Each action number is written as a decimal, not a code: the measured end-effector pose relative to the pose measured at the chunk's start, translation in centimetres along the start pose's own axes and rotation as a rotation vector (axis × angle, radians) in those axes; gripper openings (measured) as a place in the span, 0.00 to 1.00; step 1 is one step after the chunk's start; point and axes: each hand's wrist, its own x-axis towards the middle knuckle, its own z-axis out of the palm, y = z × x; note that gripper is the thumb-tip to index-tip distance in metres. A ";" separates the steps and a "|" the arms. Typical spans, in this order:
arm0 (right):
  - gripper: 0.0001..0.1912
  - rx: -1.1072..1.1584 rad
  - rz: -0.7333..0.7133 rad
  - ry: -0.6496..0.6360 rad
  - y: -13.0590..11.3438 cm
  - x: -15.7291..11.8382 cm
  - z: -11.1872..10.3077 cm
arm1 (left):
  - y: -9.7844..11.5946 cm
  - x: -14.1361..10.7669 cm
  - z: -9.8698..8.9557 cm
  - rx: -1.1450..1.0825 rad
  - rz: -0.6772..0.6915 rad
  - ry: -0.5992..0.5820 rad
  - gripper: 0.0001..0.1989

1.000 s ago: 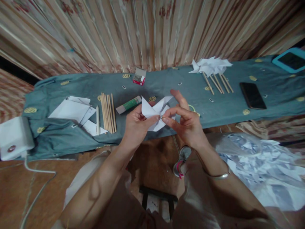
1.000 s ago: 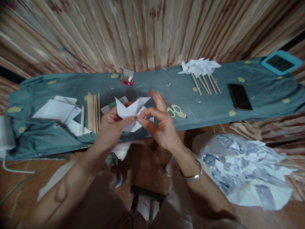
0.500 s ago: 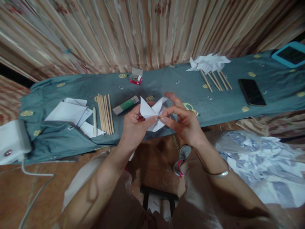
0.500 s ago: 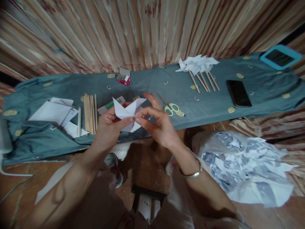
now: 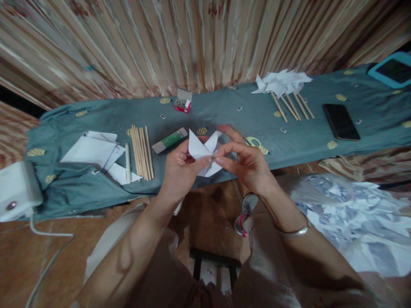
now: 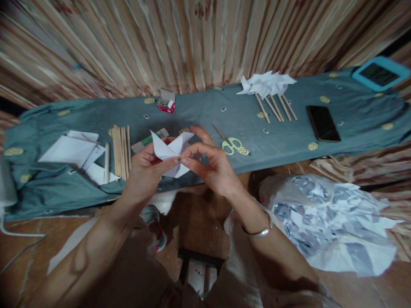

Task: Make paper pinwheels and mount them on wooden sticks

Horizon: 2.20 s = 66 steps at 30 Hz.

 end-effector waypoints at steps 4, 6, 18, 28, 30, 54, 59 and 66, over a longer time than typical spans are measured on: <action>0.00 0.005 0.000 -0.003 0.1 0.0 0.0 | 0.0 0.0 0.0 0.025 0.011 -0.001 0.22; 0.01 0.014 0.006 -0.002 0.1 0.0 0.0 | 0.0 0.0 0.0 0.037 0.020 0.001 0.21; 0.03 0.070 0.074 0.016 -0.1 -0.1 0.7 | -0.1 0.0 0.1 0.056 0.052 0.052 0.22; 0.09 0.159 0.151 0.040 0.0 0.0 1.3 | 0.2 -0.3 0.1 0.154 0.102 0.030 0.23; 0.10 0.167 0.173 0.056 0.1 0.0 1.5 | 0.2 -0.4 0.0 0.168 0.116 0.013 0.23; 0.29 0.494 0.425 0.109 0.1 0.6 2.1 | 0.4 -0.1 -1.0 0.040 -0.036 -0.039 0.24; 0.17 0.521 0.545 -0.028 -0.7 0.4 1.5 | 0.1 -0.3 -1.0 -0.022 -0.118 -0.047 0.20; 0.17 0.519 0.564 0.008 -0.5 0.3 1.3 | 0.0 -0.6 -1.0 0.018 -0.152 -0.039 0.16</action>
